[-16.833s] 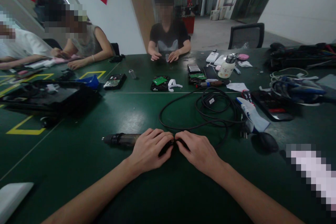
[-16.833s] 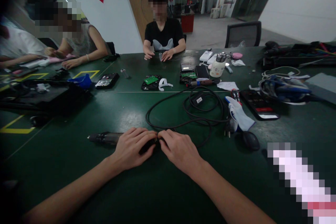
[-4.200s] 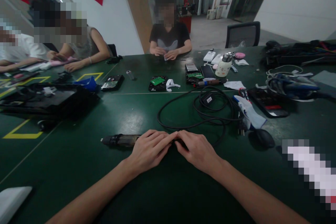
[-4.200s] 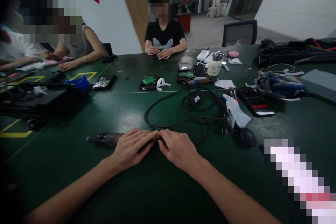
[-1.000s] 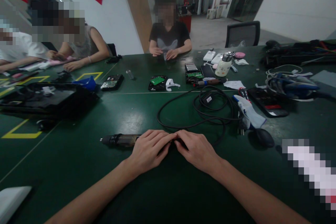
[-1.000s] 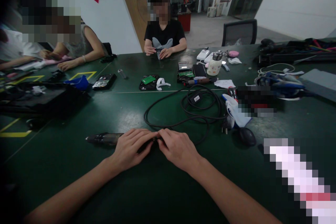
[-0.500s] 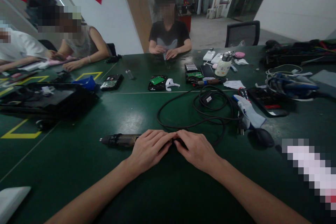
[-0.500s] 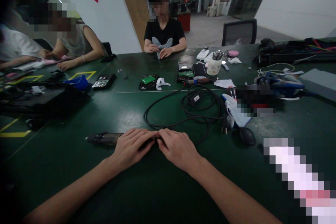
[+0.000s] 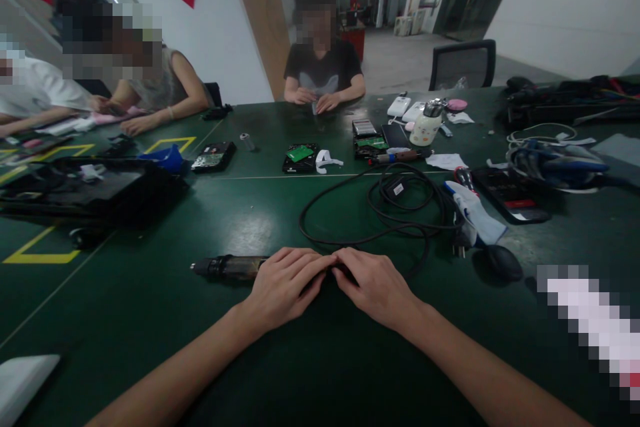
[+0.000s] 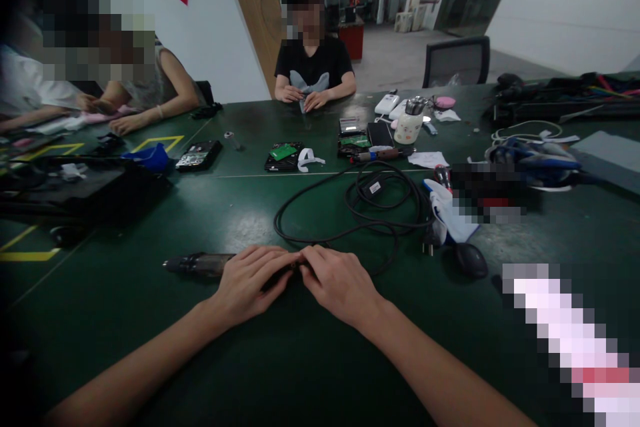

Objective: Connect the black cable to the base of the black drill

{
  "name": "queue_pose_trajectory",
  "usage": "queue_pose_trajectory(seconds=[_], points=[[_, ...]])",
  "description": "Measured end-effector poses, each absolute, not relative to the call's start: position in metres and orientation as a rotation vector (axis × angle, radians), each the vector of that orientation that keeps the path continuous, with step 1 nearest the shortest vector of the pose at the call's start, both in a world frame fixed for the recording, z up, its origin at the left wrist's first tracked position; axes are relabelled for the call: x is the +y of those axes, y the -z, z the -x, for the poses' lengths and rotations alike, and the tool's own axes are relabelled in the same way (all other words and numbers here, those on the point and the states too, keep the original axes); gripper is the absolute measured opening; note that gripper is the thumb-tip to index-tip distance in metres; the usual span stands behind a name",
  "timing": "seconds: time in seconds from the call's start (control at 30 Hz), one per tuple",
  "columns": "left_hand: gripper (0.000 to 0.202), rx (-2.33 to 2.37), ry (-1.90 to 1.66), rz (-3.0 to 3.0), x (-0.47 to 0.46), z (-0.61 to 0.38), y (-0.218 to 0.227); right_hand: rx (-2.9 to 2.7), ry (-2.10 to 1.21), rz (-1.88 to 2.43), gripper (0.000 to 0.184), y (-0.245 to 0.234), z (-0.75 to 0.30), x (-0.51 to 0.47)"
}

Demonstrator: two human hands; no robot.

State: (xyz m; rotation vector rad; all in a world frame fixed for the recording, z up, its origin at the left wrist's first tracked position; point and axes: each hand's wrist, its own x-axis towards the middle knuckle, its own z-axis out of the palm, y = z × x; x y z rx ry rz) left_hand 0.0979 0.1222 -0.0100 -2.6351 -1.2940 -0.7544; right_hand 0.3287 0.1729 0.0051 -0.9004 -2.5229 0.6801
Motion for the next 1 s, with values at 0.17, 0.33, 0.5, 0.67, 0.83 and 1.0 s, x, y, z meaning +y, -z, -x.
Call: queue_pose_trajectory(seconds=[0.17,0.33,0.5,0.67,0.83,1.0], points=[[0.046,-1.309,0.771,2.621,0.1220,-0.0980,0.0105,-2.525,-0.684,0.905,0.011,-0.0036,-0.3286,0.1732],[0.050,-1.292,0.758,2.645,0.1211,-0.0987,0.0068,-2.523,-0.682,0.909,0.013,-0.0029,-0.3285,0.1731],[0.046,-1.312,0.755,2.607,0.1232,-0.0981,0.0120,-2.528,-0.682,0.912,0.013,-0.0034,-0.3287,0.1731],[0.046,-1.309,0.773,2.615,0.1214,-0.0990,0.0084,-2.532,-0.678,0.907,0.014,-0.0035,-0.3286,0.1731],[0.048,-1.270,0.785,2.588,0.1184,-0.0997,0.0055,-2.535,-0.672,0.907,0.013,-0.0037,-0.3288,0.1732],[0.048,-1.088,0.733,2.597,0.1145,-0.1004,0.0095,-2.523,-0.679,0.889,0.015,-0.0025,-0.3293,0.1733]])
